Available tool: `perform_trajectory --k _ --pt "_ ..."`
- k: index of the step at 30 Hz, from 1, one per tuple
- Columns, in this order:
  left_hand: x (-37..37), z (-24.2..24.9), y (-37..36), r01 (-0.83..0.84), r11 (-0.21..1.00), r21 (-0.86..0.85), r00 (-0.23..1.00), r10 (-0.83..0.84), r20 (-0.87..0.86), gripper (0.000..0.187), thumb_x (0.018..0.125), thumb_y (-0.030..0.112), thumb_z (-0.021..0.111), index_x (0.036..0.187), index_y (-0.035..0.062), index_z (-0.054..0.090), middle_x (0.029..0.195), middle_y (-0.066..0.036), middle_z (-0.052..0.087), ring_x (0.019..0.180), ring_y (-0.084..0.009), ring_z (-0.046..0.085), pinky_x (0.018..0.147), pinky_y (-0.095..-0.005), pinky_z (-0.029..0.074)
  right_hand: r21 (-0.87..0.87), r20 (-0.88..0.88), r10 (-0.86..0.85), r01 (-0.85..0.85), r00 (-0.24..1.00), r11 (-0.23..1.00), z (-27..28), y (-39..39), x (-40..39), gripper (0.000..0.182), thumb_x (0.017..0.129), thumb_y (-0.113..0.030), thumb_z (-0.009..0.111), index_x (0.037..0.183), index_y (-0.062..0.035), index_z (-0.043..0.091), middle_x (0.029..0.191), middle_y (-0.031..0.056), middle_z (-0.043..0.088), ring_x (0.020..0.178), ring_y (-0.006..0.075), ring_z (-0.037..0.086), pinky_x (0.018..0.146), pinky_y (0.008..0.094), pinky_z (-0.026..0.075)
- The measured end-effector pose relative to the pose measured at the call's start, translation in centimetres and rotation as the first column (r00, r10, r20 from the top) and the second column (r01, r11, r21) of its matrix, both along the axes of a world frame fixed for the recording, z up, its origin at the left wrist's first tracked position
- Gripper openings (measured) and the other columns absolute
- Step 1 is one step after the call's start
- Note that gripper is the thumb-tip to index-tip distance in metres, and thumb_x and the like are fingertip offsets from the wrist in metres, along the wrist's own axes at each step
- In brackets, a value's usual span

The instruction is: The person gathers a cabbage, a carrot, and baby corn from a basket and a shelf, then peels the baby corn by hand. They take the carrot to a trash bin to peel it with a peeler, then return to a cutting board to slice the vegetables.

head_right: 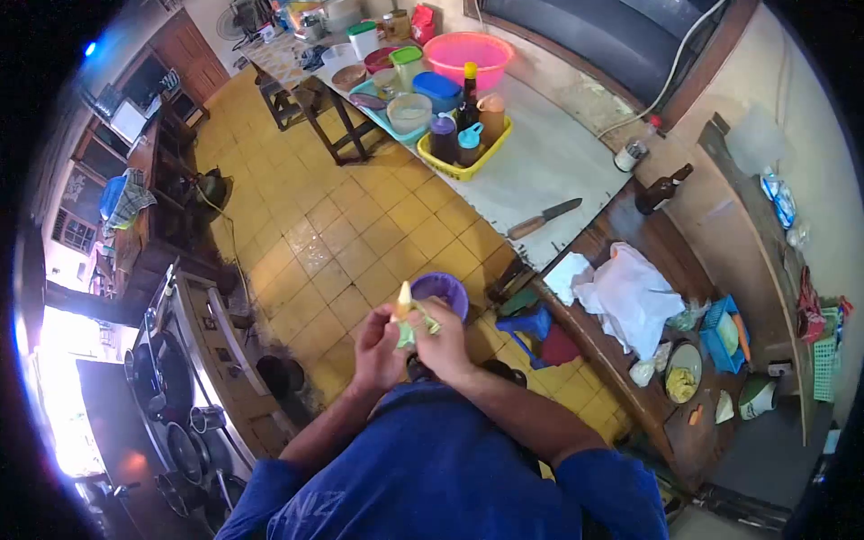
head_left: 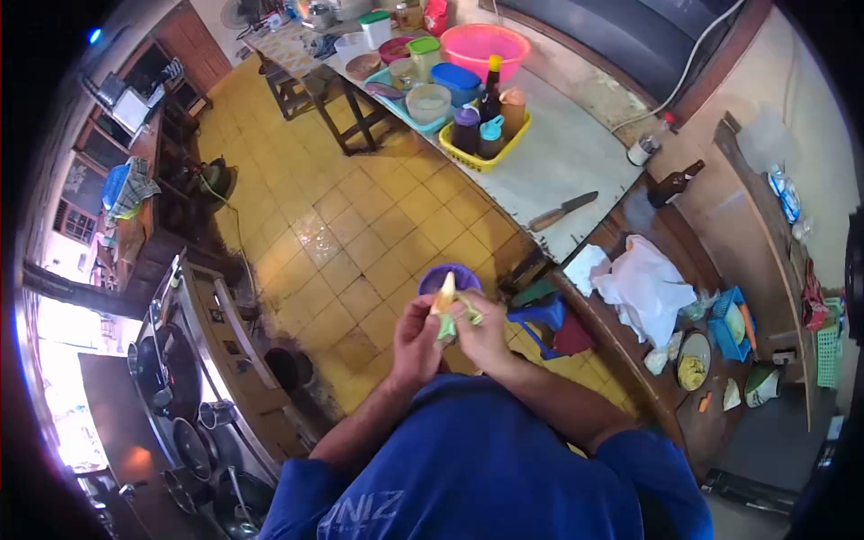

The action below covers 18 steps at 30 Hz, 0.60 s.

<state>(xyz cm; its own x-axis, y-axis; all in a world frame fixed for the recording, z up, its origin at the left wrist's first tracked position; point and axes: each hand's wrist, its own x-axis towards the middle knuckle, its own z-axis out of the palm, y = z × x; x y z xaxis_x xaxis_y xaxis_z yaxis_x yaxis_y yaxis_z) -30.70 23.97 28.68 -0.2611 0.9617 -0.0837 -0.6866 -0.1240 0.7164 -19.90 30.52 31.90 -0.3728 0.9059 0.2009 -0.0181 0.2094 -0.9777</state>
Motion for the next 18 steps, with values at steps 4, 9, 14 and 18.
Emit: perform_trajectory --k 4,9,14,18 --pt "-0.3 0.4 2.5 0.117 0.993 0.02 0.992 -0.116 -0.053 0.026 0.096 0.016 0.053 0.118 0.0013 0.047 0.112 -0.007 0.056 0.099 -0.0129 0.054 0.089 -0.0277 0.044 -0.011 0.058 -0.168 0.169 0.984 0.985 1.3 0.4 -0.7 0.015 0.093 -0.011 0.053 0.092 0.0009 0.062 0.079 0.0081 0.058 0.073 0.0174 0.054 0.066 0.0313 0.044" --pt "-0.6 -0.5 6.1 0.101 0.994 0.036 0.994 -0.102 0.038 0.026 0.097 0.02 0.053 0.115 0.0026 0.048 0.104 -0.003 0.055 0.093 -0.0099 0.052 0.083 -0.0246 0.044 -0.115 0.001 -0.399 0.396 0.917 0.911 -0.1 3.0 -2.5 0.015 0.094 -0.012 0.052 0.087 0.0008 0.055 0.072 0.0085 0.054 0.067 0.0182 0.054 0.062 0.0311 0.043" --pt "-1.0 0.7 8.0 0.117 0.988 0.104 0.924 -0.07 -0.376 0.034 0.09 0.021 0.065 0.114 0.0026 0.048 0.103 -0.003 0.057 0.093 -0.0105 0.054 0.084 -0.0254 0.045 0.341 0.144 -0.478 0.41 0.866 0.846 1.0 4.7 -1.7 0.015 0.093 -0.012 0.051 0.086 0.0007 0.055 0.073 0.0142 0.056 0.067 0.0257 0.056 0.06 0.0366 0.043" --pt "-0.5 2.0 9.4 0.108 0.986 0.127 0.945 -0.062 -0.32 0.035 0.089 0.022 0.066 0.112 0.0014 0.049 0.101 -0.005 0.058 0.091 -0.0107 0.055 0.082 -0.0251 0.045 0.374 0.187 -0.488 0.398 0.852 0.838 1.4 6.2 -1.5 0.015 0.093 -0.012 0.05 0.086 0.0012 0.055 0.073 0.0144 0.056 0.066 0.0268 0.057 0.06 0.0372 0.044"
